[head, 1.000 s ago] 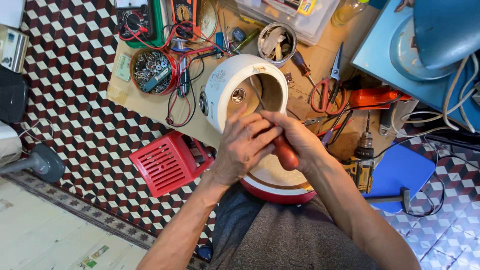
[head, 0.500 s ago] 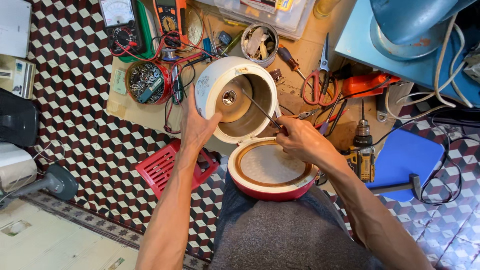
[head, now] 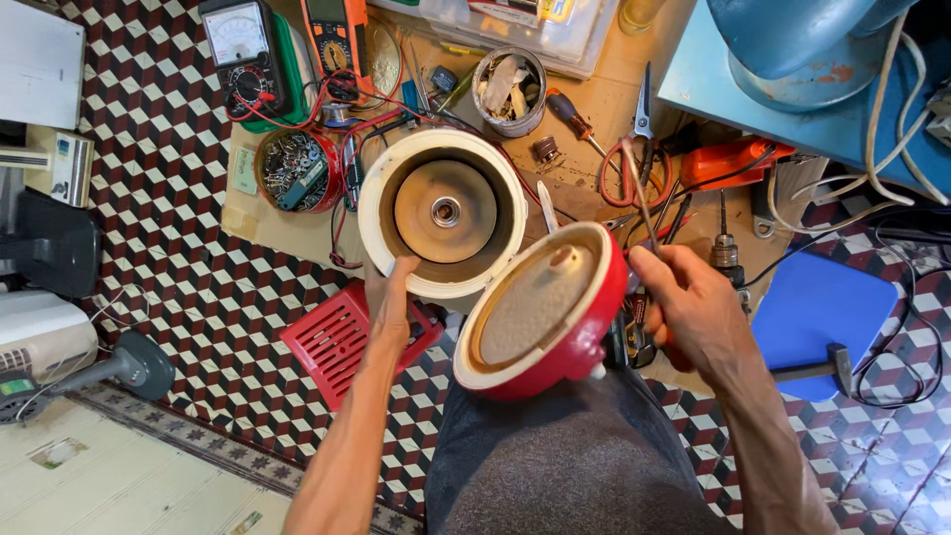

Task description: The person uses a screwdriver to manipulate a central component inside a disassembled red and white appliance, likely a rice cooker. They repeatedly pry and adjust the inner metal part while holding the appliance body steady.

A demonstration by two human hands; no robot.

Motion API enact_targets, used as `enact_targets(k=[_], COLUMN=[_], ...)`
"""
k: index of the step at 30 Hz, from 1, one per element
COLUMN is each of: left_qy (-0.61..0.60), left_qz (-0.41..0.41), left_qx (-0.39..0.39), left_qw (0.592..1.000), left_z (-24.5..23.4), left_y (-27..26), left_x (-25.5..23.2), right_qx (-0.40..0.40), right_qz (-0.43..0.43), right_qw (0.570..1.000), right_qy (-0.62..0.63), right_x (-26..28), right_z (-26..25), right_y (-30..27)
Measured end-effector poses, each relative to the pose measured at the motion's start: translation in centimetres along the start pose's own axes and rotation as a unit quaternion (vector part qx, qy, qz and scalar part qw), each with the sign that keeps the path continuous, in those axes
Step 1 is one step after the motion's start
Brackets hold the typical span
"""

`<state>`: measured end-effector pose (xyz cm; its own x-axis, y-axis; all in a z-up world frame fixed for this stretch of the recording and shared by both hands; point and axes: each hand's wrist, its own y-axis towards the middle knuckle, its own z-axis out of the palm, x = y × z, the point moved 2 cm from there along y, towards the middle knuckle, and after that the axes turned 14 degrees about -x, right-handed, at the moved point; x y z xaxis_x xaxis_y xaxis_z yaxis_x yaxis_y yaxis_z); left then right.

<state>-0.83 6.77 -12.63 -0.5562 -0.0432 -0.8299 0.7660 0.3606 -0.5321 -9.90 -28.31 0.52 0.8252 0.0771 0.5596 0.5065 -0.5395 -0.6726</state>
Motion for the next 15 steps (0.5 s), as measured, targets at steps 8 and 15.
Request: enact_targets(k=[8,15], left_qy=[-0.164,-0.210], left_qz=[-0.090,-0.080], left_qx=[-0.053,-0.165], left_qw=[0.981,0.960], left_z=[0.6,4.1], left_y=[-3.6,-6.5], left_x=[6.7,4.8], right_qx=[0.077,-0.062], right_qz=[-0.036,-0.184], right_qw=[0.981,0.972], right_qy=[0.175,0.130], right_x=[-1.1,-1.6], right_z=[3.2,3.0], right_y=[-4.3,-6.8])
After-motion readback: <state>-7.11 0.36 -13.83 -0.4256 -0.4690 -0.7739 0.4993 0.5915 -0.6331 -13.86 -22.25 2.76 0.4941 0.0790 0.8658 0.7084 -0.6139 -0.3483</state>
